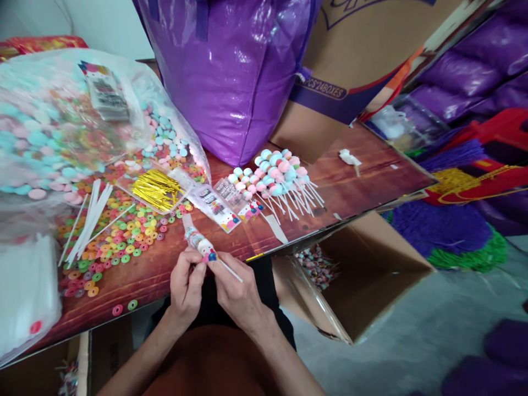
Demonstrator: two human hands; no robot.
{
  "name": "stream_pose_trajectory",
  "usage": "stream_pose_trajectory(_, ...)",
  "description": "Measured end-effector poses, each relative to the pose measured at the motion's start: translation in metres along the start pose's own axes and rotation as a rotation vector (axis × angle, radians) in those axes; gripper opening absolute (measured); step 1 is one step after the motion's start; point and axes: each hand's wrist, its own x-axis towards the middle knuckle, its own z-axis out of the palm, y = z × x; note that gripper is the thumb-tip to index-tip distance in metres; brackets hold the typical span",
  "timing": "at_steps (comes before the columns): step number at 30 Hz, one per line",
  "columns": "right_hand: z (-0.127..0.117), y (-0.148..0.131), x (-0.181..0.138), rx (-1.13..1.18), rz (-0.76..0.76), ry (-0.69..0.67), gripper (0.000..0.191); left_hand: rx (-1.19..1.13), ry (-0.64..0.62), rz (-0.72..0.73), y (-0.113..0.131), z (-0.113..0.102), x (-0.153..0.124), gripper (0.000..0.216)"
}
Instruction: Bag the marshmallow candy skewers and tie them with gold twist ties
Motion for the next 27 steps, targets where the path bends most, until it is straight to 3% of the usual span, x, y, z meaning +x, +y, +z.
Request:
stream_pose_trajectory(5,-0.003,-0.002,0.002,-0.119,0.068,-0.049,0.040,-0.054,-0.052,-0.036,-0.002,-0.003,0.001,0.008)
stream_pose_trajectory(12,-0.003,-0.012,0.012,-0.409,0.203,-0.262,0.029,0.030,-0.175,0.163,-0.005,-0.014,0.013,0.008)
stream_pose_trajectory(16,0.000,-0.012,0.014,-0.395,0.248,-0.300,0.027,0.024,-0.108,0.094,-0.003,-0.010,0.011,0.009)
stream_pose_trajectory(19,-0.002,-0.010,0.011,-0.282,0.137,-0.212,0.032,-0.015,-0.041,-0.003,-0.001,-0.005,0.006,0.009)
stream_pose_trajectory(24,-0.014,-0.015,-0.003,-0.282,-0.121,0.051,0.038,-0.055,-0.037,-0.027,0.003,-0.002,0.005,0.008)
stream_pose_trajectory(27,-0.022,-0.025,-0.011,-0.190,-0.106,0.178,0.042,-0.010,0.043,-0.029,0.001,-0.003,0.009,0.008)
